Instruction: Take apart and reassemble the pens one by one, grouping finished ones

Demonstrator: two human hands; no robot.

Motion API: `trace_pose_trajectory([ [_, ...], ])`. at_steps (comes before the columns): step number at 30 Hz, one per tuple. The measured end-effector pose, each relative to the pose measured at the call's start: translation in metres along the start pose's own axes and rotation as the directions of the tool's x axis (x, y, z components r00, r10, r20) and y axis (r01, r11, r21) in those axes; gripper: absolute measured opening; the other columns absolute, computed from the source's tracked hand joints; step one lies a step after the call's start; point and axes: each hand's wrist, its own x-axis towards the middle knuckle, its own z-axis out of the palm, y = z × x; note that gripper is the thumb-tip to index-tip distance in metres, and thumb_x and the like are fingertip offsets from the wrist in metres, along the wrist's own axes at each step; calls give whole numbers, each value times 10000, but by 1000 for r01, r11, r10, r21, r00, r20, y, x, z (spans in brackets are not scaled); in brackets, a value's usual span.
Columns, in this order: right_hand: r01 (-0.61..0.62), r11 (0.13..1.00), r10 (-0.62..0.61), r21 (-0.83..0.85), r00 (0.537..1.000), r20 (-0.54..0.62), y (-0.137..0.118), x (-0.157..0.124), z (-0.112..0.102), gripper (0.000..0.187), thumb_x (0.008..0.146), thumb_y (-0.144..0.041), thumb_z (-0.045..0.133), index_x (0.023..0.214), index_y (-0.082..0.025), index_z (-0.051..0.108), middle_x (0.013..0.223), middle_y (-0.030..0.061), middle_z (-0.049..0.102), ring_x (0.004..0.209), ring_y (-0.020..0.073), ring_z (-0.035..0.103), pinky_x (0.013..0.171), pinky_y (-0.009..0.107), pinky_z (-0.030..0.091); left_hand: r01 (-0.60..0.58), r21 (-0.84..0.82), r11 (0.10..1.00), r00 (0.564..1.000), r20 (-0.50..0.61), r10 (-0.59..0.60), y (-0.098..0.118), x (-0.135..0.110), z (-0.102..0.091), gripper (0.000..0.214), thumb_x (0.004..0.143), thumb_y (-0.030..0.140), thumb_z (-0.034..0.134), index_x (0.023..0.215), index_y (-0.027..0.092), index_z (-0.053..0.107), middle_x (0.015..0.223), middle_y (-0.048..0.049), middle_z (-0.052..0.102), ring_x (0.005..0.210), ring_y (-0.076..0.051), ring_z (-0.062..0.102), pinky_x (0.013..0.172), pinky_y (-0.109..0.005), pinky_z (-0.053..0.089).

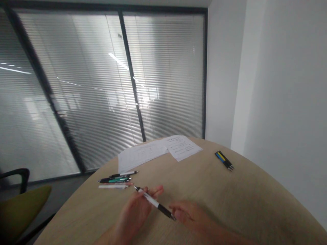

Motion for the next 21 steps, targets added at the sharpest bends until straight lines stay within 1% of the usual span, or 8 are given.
trace_pose_trajectory([
  [4,-141,984,135,110,989,68,-3,-2,10,416,819,-429,350,664,-169,636,687,39,643,674,159,584,652,260,425,-17,143,990,998,65,8,-14,-5,2,149,651,333,657,718,225,579,1043,-37,624,1133,-257,425,973,-400,177],
  [7,-186,966,182,180,982,39,7,1,9,361,787,-430,398,631,-169,594,594,21,604,588,136,555,587,238,409,-19,328,944,1000,-6,22,-11,-7,4,226,638,391,660,721,218,541,996,-48,633,1095,-264,448,925,-391,243],
  [9,-195,951,199,240,980,6,15,5,6,370,775,-468,397,626,-171,560,536,6,564,530,123,523,539,228,396,11,452,892,997,-79,27,-4,-6,5,267,640,425,645,746,208,531,961,-53,634,1002,-243,502,839,-349,324],
  [11,-217,938,233,269,972,-31,21,8,0,401,770,-509,385,597,-174,525,490,-7,525,483,111,490,499,219,380,50,591,805,994,-112,21,4,-4,5,307,591,433,673,742,200,542,792,-25,640,797,-194,546,694,-285,372],
  [12,-231,934,255,272,966,-53,23,10,-2,423,772,-525,373,573,-176,507,475,-10,509,467,107,477,486,216,372,63,656,752,995,-103,7,7,-2,4,316,575,443,676,717,189,551,681,-6,615,692,-165,533,634,-261,369],
  [14,-262,927,297,267,950,-101,24,12,-7,466,780,-547,340,524,-179,465,448,-16,476,439,98,450,471,214,360,73,746,662,997,-78,-22,10,1,0,312,555,439,674,675,173,563,590,20,564,557,-120,471,546,-232,339],
  [16,-298,922,337,245,932,-136,24,12,-10,496,781,-567,309,480,-187,415,417,-25,429,406,92,410,454,218,343,82,804,588,996,-78,-32,9,2,-4,262,572,399,647,667,166,576,559,35,533,506,-101,425,506,-221,313],
  [21,-394,915,403,89,874,-273,28,12,-14,494,769,-578,292,447,-203,316,417,-41,337,415,95,341,460,236,304,123,922,368,992,-129,-10,2,2,-11,137,628,274,573,680,158,623,532,38,521,527,-113,434,510,-219,304],
])
